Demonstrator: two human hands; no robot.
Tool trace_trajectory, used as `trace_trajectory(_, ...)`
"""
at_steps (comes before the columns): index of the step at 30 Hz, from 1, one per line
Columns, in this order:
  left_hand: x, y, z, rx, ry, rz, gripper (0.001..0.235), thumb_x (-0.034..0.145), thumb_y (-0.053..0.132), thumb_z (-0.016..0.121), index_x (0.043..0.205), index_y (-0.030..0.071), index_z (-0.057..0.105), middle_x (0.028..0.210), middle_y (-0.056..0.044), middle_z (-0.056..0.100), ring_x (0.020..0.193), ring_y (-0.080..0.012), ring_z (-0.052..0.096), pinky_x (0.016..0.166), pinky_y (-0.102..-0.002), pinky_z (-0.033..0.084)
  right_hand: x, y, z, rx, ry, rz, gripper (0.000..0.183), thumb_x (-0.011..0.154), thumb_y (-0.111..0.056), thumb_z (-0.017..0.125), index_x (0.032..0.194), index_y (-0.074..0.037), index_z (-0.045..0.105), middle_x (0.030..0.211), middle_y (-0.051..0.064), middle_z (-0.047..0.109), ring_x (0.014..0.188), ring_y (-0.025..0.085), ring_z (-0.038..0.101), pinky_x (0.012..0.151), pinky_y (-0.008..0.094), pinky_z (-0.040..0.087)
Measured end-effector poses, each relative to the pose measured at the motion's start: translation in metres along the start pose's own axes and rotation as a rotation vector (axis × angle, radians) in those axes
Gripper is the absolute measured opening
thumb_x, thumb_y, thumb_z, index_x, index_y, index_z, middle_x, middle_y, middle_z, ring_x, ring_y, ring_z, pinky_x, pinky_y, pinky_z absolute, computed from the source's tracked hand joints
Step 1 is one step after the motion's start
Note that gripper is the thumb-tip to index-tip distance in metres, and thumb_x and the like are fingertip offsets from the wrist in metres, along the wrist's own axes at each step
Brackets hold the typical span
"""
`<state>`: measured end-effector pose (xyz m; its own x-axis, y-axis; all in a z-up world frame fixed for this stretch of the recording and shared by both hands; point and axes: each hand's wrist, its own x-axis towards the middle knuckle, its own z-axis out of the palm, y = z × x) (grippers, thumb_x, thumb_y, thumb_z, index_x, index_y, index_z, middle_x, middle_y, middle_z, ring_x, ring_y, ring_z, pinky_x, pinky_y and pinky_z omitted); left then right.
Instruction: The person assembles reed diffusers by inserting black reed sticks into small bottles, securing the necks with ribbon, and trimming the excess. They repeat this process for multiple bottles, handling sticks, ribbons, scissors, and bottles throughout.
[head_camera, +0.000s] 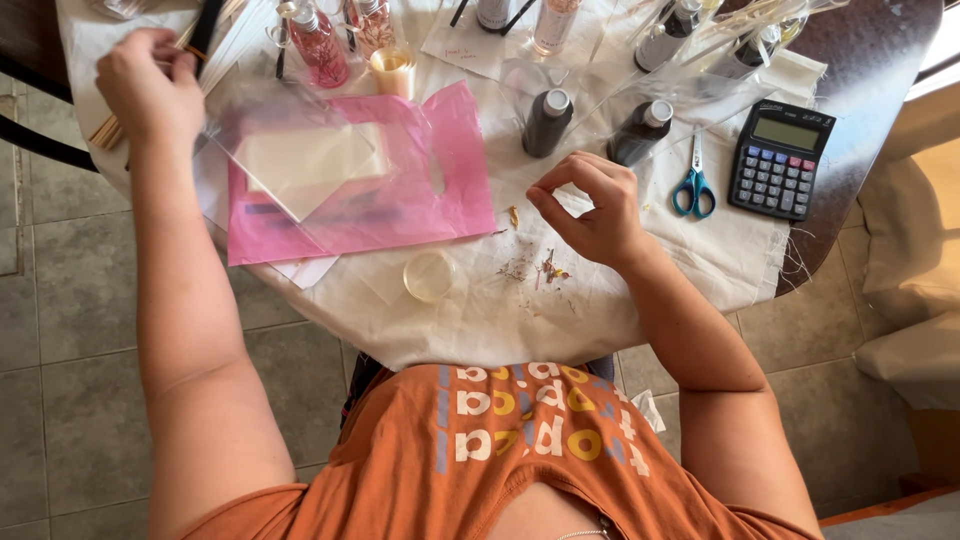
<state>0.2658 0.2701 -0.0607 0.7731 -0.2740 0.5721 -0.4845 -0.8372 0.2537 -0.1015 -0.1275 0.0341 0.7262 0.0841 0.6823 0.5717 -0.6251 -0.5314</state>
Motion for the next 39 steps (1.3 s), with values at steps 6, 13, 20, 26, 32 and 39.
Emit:
trace_trajectory(6, 0.012, -0.028, -0.008, -0.622, 0.057, -0.006, 0.018, 0.107, -0.012, 0.062, 0.123, -0.008, 0.071, 0.110, -0.020, 0.074, 0.072, -0.0269, 0.079, 0.054, -0.034, 0.066, 0.001, 0.000, 0.001, -0.012, -0.014, -0.024, 0.015, 0.097, 0.002, 0.075, 0.087, 0.002, 0.063, 0.077, 0.011, 0.065, 0.066, 0.024, 0.058, 0.063, 0.033, 0.045)
trace_trajectory(13, -0.009, 0.034, -0.099, -1.319, 0.130, -0.517, 0.019, 0.107, 0.034, 0.068, 0.114, 0.016, 0.065, 0.099, -0.006, 0.070, 0.067, -0.0069, 0.055, 0.052, -0.021, 0.037, 0.001, -0.001, 0.001, -0.031, -0.029, -0.035, 0.015, 0.096, 0.003, 0.075, 0.087, 0.002, 0.063, 0.077, 0.011, 0.066, 0.066, 0.023, 0.060, 0.062, 0.032, 0.046)
trace_trajectory(20, -0.061, 0.243, -0.124, -2.066, -0.447, -0.366, 0.025, 0.104, 0.027, 0.066, 0.121, 0.008, 0.063, 0.095, -0.008, 0.069, 0.076, -0.0095, 0.065, 0.059, -0.024, 0.052, 0.021, -0.013, -0.002, -0.028, -0.085, 0.056, 0.016, 0.097, -0.006, 0.077, 0.086, -0.004, 0.065, 0.078, 0.005, 0.067, 0.067, 0.019, 0.059, 0.065, 0.030, 0.045)
trace_trajectory(26, -0.056, 0.323, -0.081, -1.849, -0.412, 0.074, 0.031, 0.113, 0.026, 0.052, 0.136, 0.006, 0.051, 0.097, -0.013, 0.062, 0.060, -0.0116, 0.048, 0.060, -0.022, 0.040, 0.098, -0.045, -0.045, -0.143, 0.111, -0.012, 0.010, 0.100, 0.002, 0.076, 0.093, 0.003, 0.070, 0.087, 0.011, 0.072, 0.074, 0.017, 0.067, 0.070, 0.029, 0.054)
trace_trajectory(32, -0.074, 0.326, -0.064, -1.856, -0.410, 0.072, 0.021, 0.112, 0.022, 0.046, 0.121, 0.004, 0.053, 0.084, -0.009, 0.062, 0.052, -0.0072, 0.039, 0.048, -0.019, 0.028, 0.127, -0.023, -0.058, 0.226, 0.221, 0.052, 0.010, 0.103, 0.011, 0.069, 0.109, 0.003, 0.066, 0.095, 0.014, 0.071, 0.085, 0.018, 0.072, 0.081, 0.026, 0.065)
trace_trajectory(39, -0.081, 0.315, -0.061, -1.798, -0.411, 0.040, 0.023, 0.111, 0.026, 0.044, 0.113, 0.006, 0.055, 0.072, -0.004, 0.054, 0.051, -0.0093, 0.040, 0.048, -0.021, 0.032, 0.139, -0.012, -0.032, 0.227, -0.049, 0.130, 0.023, 0.107, -0.023, 0.064, 0.119, -0.005, 0.069, 0.109, 0.006, 0.071, 0.101, 0.015, 0.071, 0.081, 0.024, 0.056)
